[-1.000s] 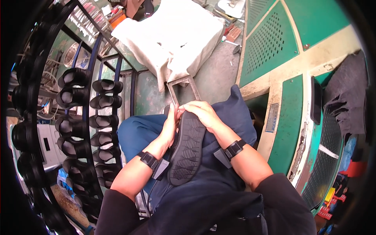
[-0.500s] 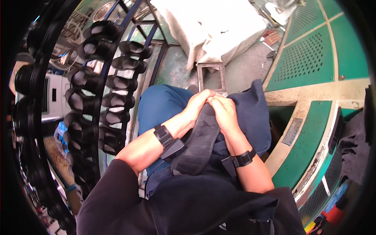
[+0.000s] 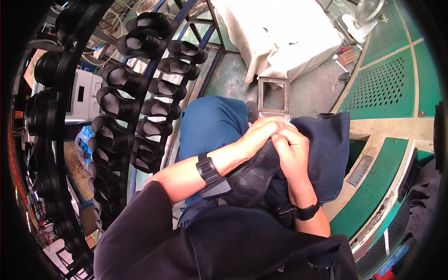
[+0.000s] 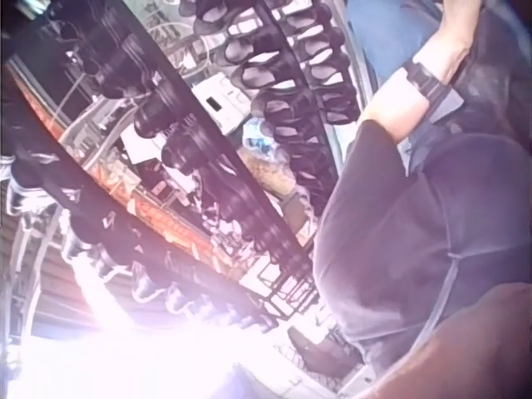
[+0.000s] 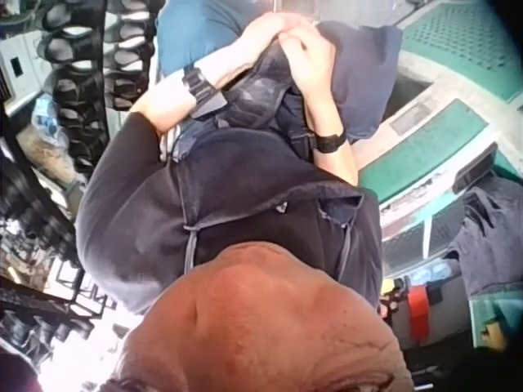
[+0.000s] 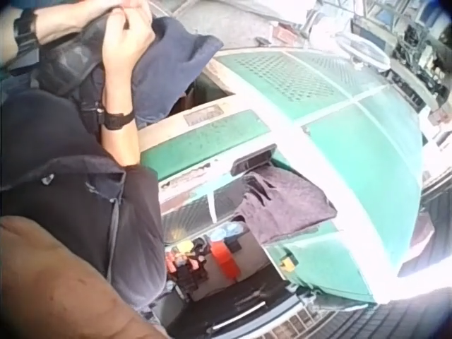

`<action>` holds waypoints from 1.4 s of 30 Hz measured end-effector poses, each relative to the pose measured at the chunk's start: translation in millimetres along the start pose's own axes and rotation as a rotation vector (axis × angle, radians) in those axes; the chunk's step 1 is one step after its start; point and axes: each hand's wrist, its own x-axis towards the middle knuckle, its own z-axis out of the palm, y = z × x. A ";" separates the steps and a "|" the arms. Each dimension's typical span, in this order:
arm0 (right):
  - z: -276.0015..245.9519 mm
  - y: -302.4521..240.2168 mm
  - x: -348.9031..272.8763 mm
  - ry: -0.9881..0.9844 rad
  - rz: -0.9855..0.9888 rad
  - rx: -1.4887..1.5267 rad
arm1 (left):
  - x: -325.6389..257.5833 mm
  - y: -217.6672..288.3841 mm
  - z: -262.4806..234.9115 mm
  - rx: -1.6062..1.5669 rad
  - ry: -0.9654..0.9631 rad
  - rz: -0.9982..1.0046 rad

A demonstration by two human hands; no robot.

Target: Checking finished shoes for quality and sorting them on a rack in a factory setting.

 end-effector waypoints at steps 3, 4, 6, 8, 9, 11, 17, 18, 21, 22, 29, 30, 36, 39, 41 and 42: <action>-2.4 15.3 7.0 -0.008 0.051 0.252 | -3.2 8.0 2.6 -0.023 0.036 -0.063; -9.0 19.8 11.7 -0.003 0.114 0.361 | -1.1 -11.3 -8.0 0.082 0.129 -0.009; -27.8 22.3 27.5 0.018 0.237 0.514 | -9.3 -12.8 -1.0 0.019 0.235 -0.159; -35.9 22.6 36.2 0.043 0.197 0.486 | -55.6 2.3 6.4 -0.319 0.210 -0.469; -34.1 26.0 45.6 0.043 0.187 0.462 | -75.1 3.5 0.2 -0.491 0.176 -0.565; -36.7 29.9 51.8 -0.025 0.101 0.552 | -96.2 4.7 0.0 -0.469 0.272 -0.539; -13.2 58.5 48.6 0.304 0.327 1.035 | -110.8 52.0 44.2 -0.671 0.328 -0.514; -13.8 58.4 46.8 0.317 0.355 1.027 | -111.4 53.9 54.9 -0.596 0.382 -0.497; -11.6 54.0 42.6 0.377 0.284 0.965 | -129.0 58.2 71.6 -0.616 0.372 -0.487; -10.1 34.1 37.1 0.307 0.300 1.040 | -139.6 70.8 82.4 -0.508 0.435 -0.437; -35.5 68.1 37.1 0.310 0.317 0.897 | -136.6 87.8 83.3 -0.215 0.164 -0.307; -41.8 94.3 25.5 0.211 0.420 0.784 | -135.5 95.7 86.6 -0.224 0.103 -0.357; -57.4 70.8 -6.8 -0.088 0.268 0.738 | -100.6 129.1 83.6 0.238 -0.417 0.031; -85.4 53.0 34.8 0.031 0.350 0.903 | -72.3 141.0 81.4 0.407 -0.596 0.165; -89.1 48.2 60.9 0.082 0.419 1.039 | -70.3 146.3 69.5 0.533 -0.596 0.211; -92.2 45.9 70.9 0.115 0.453 1.102 | -71.2 151.7 65.3 0.560 -0.544 0.215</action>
